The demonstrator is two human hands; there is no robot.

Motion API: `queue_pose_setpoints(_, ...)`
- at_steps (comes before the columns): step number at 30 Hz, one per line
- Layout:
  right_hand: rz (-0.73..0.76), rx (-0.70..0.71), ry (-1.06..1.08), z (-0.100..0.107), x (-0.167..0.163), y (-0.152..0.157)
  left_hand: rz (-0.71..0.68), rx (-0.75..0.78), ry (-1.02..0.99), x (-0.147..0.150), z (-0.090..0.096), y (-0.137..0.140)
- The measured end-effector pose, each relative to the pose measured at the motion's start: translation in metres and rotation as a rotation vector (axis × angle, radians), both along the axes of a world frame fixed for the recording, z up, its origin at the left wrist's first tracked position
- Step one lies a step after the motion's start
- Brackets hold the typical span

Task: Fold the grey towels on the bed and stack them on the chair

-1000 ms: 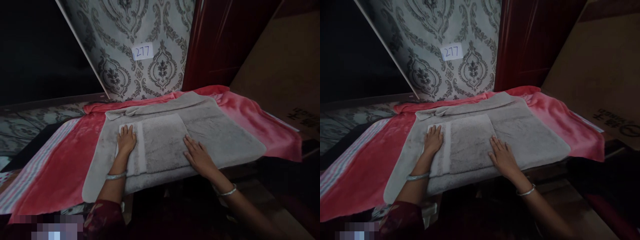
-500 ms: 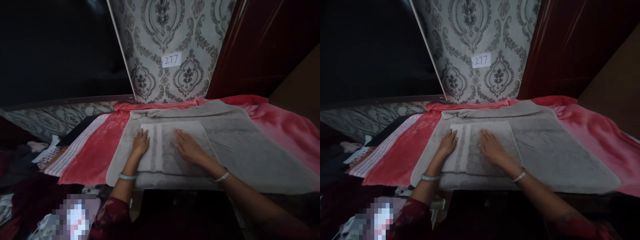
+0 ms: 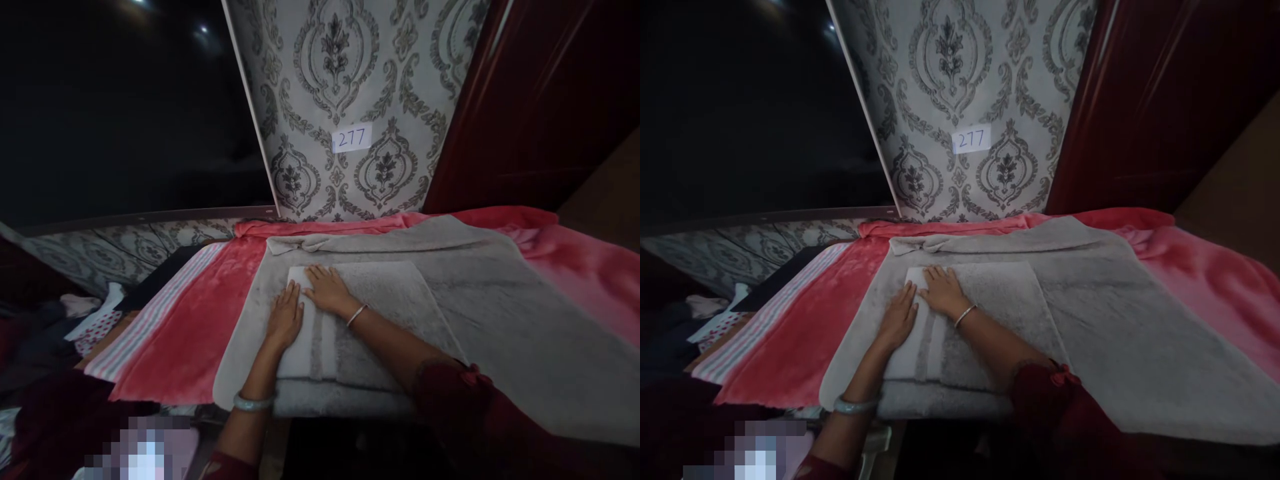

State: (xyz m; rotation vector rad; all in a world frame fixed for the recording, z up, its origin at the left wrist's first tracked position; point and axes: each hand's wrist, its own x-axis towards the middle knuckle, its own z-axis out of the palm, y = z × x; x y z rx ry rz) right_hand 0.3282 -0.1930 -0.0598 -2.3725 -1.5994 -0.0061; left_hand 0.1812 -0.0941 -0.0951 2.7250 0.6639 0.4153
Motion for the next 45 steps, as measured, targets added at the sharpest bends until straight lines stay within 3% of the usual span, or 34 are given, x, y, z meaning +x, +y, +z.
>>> queue_pose_setpoints(7, -0.159, -0.048, -0.042, -0.003, 0.045, -0.037, -0.001, -0.009, -0.008, 0.0, 0.0, 0.001)
queue_pose_setpoints(15, -0.299, -0.101, -0.145, -0.019, 0.073, -0.117, 0.008, 0.002, -0.047, 0.002, -0.003, 0.003)
queue_pose_setpoints(19, -0.384, -0.169, -0.114, -0.017, 0.074, -0.159, 0.006, -0.017, -0.035, 0.002, -0.001, 0.002)
queue_pose_setpoints(22, -0.433, -0.188, -0.094, -0.006, 0.054, -0.168, -0.002, -0.012, -0.026, 0.003, 0.001, 0.002)
queue_pose_setpoints(24, -0.388, -0.148, -0.103, 0.002, 0.026, -0.158, -0.006, 0.0, -0.023, 0.004, 0.001, 0.003)
queue_pose_setpoints(29, 0.086, -0.04, -0.01, 0.001, -0.066, -0.111, -0.014, 0.002, -0.011, 0.003, -0.002, 0.006)
queue_pose_setpoints(32, 0.184, -0.025, 0.002, -0.007, -0.09, -0.105, -0.024, 0.016, -0.039, 0.003, -0.005, 0.009)
queue_pose_setpoints(37, 0.039, -0.03, -0.002, -0.015, -0.067, -0.145, -0.041, 0.003, -0.077, 0.002, -0.009, 0.015)
queue_pose_setpoints(45, -0.363, -0.004, -0.044, -0.042, -0.011, -0.241, -0.043, 0.004, -0.13, 0.004, -0.01, 0.021)
